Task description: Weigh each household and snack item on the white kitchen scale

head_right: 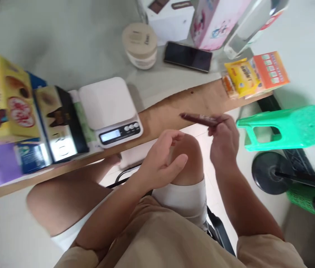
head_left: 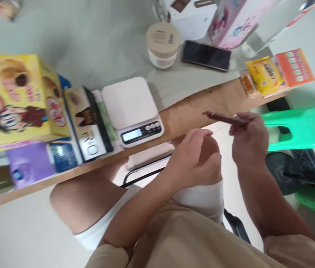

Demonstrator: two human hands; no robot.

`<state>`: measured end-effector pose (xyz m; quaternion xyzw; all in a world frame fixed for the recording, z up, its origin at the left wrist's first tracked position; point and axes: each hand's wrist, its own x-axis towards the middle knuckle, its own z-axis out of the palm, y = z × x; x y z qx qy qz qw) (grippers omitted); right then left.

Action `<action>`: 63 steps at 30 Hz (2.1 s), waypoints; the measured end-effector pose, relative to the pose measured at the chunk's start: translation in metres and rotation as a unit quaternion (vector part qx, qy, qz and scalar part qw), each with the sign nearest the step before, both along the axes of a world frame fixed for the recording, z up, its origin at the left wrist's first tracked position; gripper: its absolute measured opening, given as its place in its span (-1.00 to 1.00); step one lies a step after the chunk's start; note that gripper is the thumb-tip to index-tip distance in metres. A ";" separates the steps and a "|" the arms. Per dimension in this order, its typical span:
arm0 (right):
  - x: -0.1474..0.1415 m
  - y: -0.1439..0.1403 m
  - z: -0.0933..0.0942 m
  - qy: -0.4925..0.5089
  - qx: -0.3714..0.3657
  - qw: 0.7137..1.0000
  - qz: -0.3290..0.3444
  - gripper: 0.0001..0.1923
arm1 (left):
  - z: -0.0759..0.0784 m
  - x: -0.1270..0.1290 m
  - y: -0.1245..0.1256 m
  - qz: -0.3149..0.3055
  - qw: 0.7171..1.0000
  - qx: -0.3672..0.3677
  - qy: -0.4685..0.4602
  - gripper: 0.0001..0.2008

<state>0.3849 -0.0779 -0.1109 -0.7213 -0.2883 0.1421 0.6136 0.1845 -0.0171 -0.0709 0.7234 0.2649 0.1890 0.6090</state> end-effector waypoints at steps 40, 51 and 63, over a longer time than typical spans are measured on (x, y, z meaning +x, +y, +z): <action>-0.135 0.111 0.003 -0.279 0.073 0.922 0.259 -0.59 | -0.042 -0.123 0.019 0.117 0.968 0.153 -0.162 -0.66; -0.142 0.112 0.000 -0.355 0.037 0.898 0.255 -0.77 | -0.046 -0.123 0.018 0.068 0.973 0.156 -0.158 -0.77; -0.172 0.144 0.005 -0.366 -0.144 0.886 0.245 -0.36 | -0.050 -0.124 0.009 -0.080 0.985 0.153 0.015 -0.57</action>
